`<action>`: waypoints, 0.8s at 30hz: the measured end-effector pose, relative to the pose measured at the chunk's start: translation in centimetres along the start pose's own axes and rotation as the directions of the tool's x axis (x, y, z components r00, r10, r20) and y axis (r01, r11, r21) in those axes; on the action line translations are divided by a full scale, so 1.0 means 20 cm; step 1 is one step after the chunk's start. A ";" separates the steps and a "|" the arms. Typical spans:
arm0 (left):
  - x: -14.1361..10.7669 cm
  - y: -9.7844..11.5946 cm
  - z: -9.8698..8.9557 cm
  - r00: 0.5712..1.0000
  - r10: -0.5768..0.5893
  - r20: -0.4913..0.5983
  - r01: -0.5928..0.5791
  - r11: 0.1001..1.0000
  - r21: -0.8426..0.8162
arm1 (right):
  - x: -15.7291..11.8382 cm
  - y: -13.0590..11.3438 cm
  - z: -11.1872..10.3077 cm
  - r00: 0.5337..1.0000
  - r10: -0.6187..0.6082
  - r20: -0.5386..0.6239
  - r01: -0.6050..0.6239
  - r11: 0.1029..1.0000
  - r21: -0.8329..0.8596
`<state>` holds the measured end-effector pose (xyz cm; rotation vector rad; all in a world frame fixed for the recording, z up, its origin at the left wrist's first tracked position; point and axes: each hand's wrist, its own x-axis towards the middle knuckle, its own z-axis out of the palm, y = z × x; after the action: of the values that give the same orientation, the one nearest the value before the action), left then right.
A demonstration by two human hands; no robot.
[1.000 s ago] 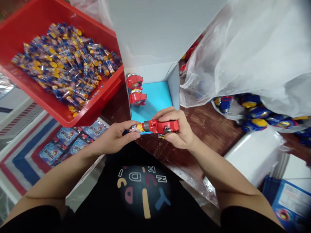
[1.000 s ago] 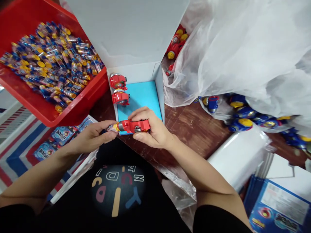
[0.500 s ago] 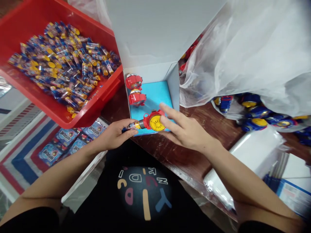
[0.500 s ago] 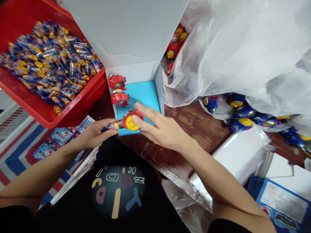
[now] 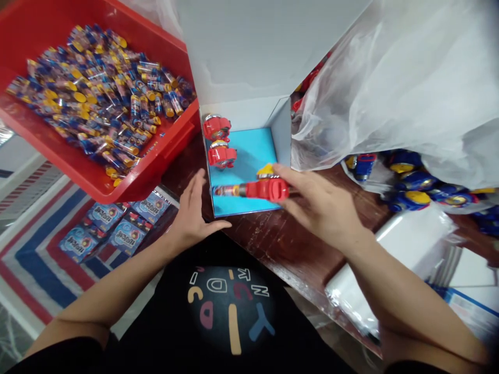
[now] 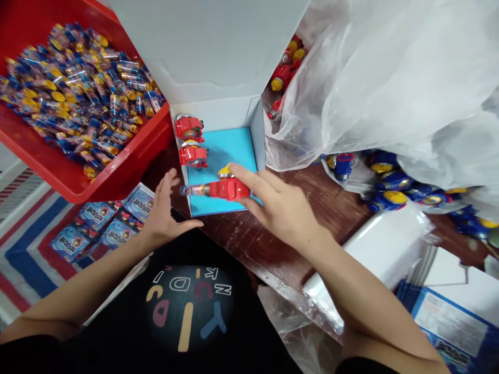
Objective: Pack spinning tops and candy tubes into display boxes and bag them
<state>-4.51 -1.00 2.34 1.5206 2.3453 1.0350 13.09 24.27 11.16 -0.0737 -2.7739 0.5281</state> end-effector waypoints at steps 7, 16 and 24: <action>-0.05 -0.06 0.30 0.986 -0.167 0.005 0.165 0.979 0.121 | 0.18 -0.10 -0.09 0.928 -0.224 0.299 0.332 0.860 -0.387; 0.00 0.05 -0.03 0.996 -0.027 0.087 0.007 0.976 0.219 | 0.47 -0.26 -0.02 0.857 -0.082 0.509 0.299 0.884 -0.360; 0.41 -0.75 -0.99 0.998 -0.039 0.042 0.000 0.730 0.683 | 0.62 0.54 -0.32 0.934 0.356 0.022 -0.349 0.926 -0.142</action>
<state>-28.99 -6.72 9.65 1.6761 2.8617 0.0646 3.20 37.82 16.54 -0.6097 -2.8521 0.4267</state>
